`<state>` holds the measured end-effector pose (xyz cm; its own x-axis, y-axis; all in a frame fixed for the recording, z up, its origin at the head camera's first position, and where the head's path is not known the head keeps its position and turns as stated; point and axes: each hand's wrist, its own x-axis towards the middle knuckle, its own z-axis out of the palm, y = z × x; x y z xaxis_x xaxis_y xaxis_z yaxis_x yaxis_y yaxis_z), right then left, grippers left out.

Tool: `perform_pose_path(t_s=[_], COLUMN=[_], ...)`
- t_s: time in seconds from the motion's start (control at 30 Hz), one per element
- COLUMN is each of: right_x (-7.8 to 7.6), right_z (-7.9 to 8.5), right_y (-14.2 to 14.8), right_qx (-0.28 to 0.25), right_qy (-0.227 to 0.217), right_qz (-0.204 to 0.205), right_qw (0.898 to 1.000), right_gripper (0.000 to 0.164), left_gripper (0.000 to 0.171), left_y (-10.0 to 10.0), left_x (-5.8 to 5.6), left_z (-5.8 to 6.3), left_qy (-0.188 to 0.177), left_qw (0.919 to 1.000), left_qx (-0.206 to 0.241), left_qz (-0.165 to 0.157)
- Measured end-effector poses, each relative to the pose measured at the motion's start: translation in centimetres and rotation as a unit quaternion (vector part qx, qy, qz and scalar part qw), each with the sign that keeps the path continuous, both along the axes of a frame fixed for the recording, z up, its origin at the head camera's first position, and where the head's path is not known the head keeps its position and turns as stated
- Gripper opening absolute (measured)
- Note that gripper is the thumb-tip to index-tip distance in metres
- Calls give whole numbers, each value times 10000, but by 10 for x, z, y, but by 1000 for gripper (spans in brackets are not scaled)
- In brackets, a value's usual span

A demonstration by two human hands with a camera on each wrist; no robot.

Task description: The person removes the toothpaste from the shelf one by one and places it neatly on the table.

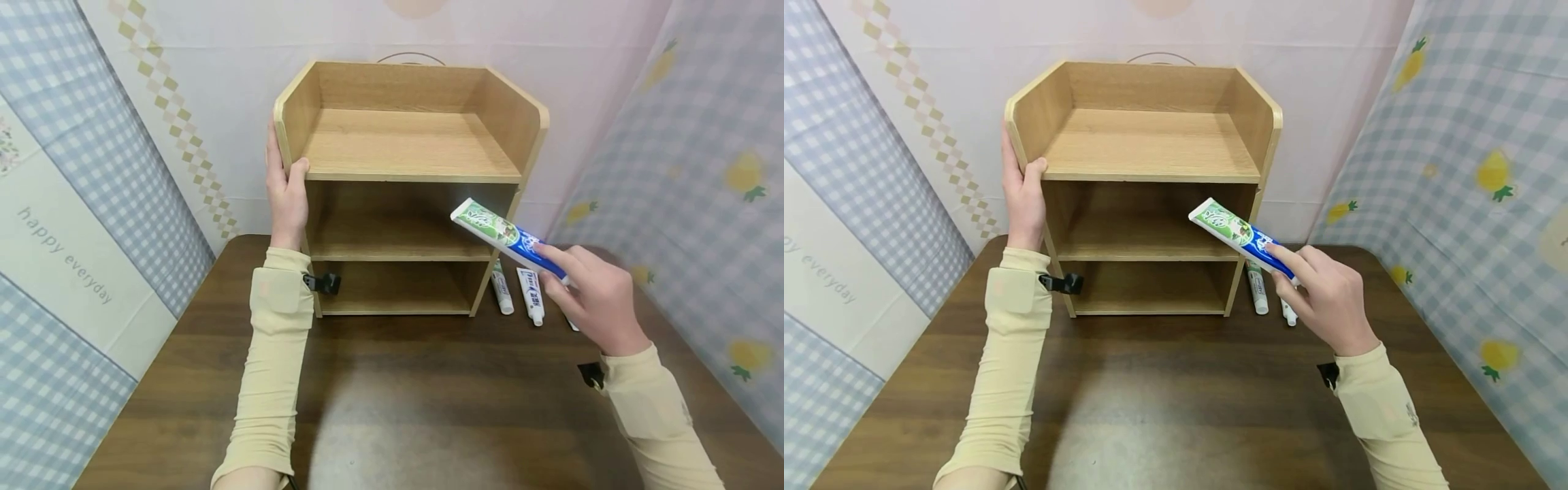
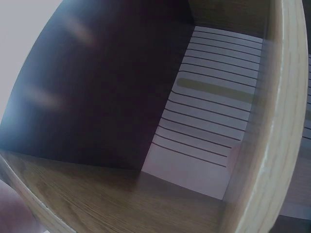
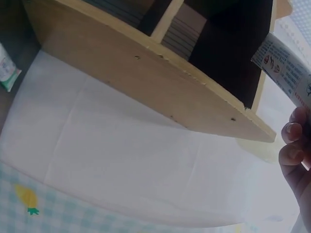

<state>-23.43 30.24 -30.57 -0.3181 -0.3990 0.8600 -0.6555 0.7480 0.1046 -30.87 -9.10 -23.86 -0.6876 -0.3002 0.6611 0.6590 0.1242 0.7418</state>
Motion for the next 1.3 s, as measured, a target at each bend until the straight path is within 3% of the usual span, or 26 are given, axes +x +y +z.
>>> perform_pose_path(t_s=[0.27,0.63,1.07,1.3], right_x=[8,20,26,22], right_z=[-7,-16,-21,-29], right_y=[10,30,45,63], right_qx=[0,-422,-1217,-1043], right_qy=[57,329,492,292], right_qz=[-316,-718,-752,-1192], right_qw=[9995,9960,9885,9870], right_gripper=[42,43,43,46], left_gripper=[70,70,70,70], left_y=[-1,0,-1,-1], left_x=[0,1,1,0], left_z=[0,0,0,0], left_qy=[52,36,-4,-120], left_qw=[10000,9999,10000,9999], left_qx=[56,-74,48,39], left_qz=[-3,71,29,37])
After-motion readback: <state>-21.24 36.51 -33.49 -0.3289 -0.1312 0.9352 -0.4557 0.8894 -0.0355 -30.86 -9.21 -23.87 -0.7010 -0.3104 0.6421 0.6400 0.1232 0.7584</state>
